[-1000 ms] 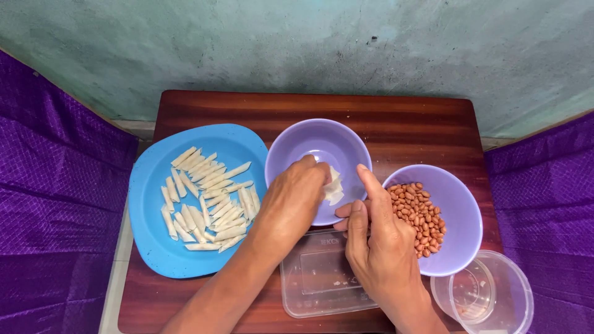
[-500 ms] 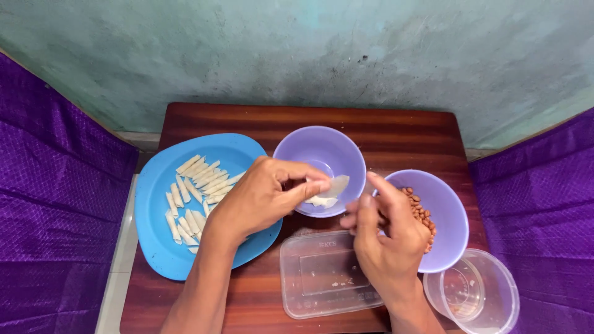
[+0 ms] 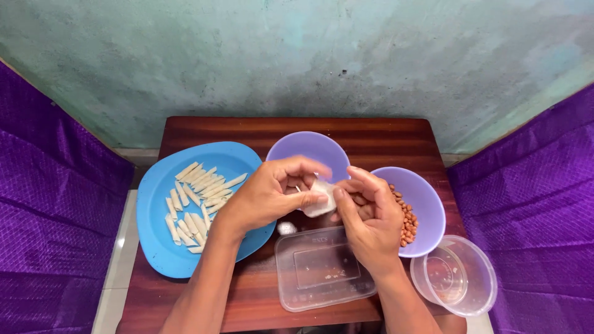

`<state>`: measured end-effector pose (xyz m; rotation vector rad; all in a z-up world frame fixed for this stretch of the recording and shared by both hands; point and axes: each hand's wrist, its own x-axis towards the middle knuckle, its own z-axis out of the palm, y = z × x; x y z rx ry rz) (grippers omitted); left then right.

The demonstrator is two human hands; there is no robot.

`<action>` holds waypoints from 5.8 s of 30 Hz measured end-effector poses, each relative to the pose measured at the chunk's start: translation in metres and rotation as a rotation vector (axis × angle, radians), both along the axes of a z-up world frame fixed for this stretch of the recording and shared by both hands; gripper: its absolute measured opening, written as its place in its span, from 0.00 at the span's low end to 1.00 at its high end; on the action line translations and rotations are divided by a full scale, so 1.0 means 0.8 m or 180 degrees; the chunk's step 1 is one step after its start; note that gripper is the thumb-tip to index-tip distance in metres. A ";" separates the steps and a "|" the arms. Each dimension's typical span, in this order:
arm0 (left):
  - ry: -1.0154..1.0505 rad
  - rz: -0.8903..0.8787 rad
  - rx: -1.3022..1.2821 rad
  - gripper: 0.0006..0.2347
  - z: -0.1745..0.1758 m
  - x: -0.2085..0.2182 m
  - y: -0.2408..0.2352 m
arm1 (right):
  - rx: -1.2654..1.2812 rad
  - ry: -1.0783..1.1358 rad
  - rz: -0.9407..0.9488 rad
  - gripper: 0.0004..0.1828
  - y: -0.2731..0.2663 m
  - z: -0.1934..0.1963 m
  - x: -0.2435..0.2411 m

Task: The person sits on the floor and folds small square wrappers around peanuts to make dumplings. They place the finished dumplings on a blue plate and occasionally dip their fingers in a small container of water to seal the edges.

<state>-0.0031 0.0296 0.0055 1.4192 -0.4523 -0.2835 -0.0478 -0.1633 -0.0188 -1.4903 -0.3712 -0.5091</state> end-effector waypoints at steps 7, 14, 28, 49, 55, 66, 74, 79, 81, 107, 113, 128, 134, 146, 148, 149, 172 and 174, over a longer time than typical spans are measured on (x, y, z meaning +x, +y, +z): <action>0.0047 0.0076 0.0184 0.10 0.000 0.000 -0.005 | 0.0071 -0.0068 -0.0290 0.19 0.005 0.002 -0.001; -0.0459 0.0283 0.0497 0.03 0.021 -0.008 0.000 | -0.0731 0.0136 -0.0329 0.23 0.006 0.009 -0.014; -0.0363 0.0525 0.0727 0.10 0.033 -0.007 0.003 | -0.0584 -0.0008 -0.0487 0.20 0.004 0.010 -0.018; 0.0157 0.0498 0.0525 0.06 0.031 -0.005 0.012 | -0.0977 -0.0278 -0.0722 0.18 0.005 0.010 -0.019; -0.0031 0.0268 0.0704 0.12 0.032 -0.010 0.001 | -0.0957 -0.0196 -0.0866 0.16 0.005 0.009 -0.021; -0.0201 0.0109 -0.0017 0.13 -0.008 0.000 -0.005 | -0.0676 -0.0983 -0.0640 0.15 0.006 -0.008 -0.001; -0.0345 0.0218 0.0096 0.03 0.019 -0.012 0.001 | -0.0558 -0.0800 -0.0539 0.15 0.009 0.005 -0.042; -0.0245 -0.0133 0.0339 0.04 0.034 -0.046 -0.011 | -0.0407 -0.0488 -0.0599 0.20 -0.006 0.006 -0.060; -0.0433 -0.0187 0.0848 0.04 0.028 -0.052 -0.014 | -0.0375 -0.0375 -0.0387 0.20 0.000 0.006 -0.068; -0.1171 0.0972 0.1501 0.06 -0.098 -0.139 -0.022 | -0.2220 -0.0179 -0.0343 0.11 -0.019 -0.041 -0.105; -0.1359 0.1142 0.1768 0.09 -0.081 -0.149 -0.037 | -0.2144 0.0367 -0.0020 0.25 -0.028 -0.041 -0.116; -0.1534 0.1173 0.1425 0.08 -0.033 -0.138 -0.057 | -0.2352 0.0021 -0.0611 0.18 -0.088 0.044 -0.110; -0.2505 0.0893 0.1683 0.07 -0.023 -0.074 -0.123 | -0.3821 0.0748 -0.0088 0.29 -0.135 0.057 -0.009; -0.3016 0.1269 0.1804 0.18 -0.063 -0.048 -0.142 | -0.4294 0.1433 0.0783 0.16 -0.139 0.011 0.034; -0.2945 0.1184 0.1691 0.18 -0.064 -0.048 -0.139 | -0.4115 0.1489 0.0773 0.15 -0.135 0.047 0.025; -0.2881 0.1161 0.1636 0.18 -0.064 -0.047 -0.139 | -0.3753 0.1506 0.0952 0.15 -0.135 0.071 0.019; -0.2193 0.0539 0.0771 0.15 -0.058 -0.038 -0.135 | -0.3632 0.0819 0.0396 0.08 -0.173 0.048 0.037; -0.2175 0.0499 0.0757 0.15 -0.056 -0.039 -0.133 | -0.4055 0.0720 0.0664 0.10 -0.163 0.040 0.042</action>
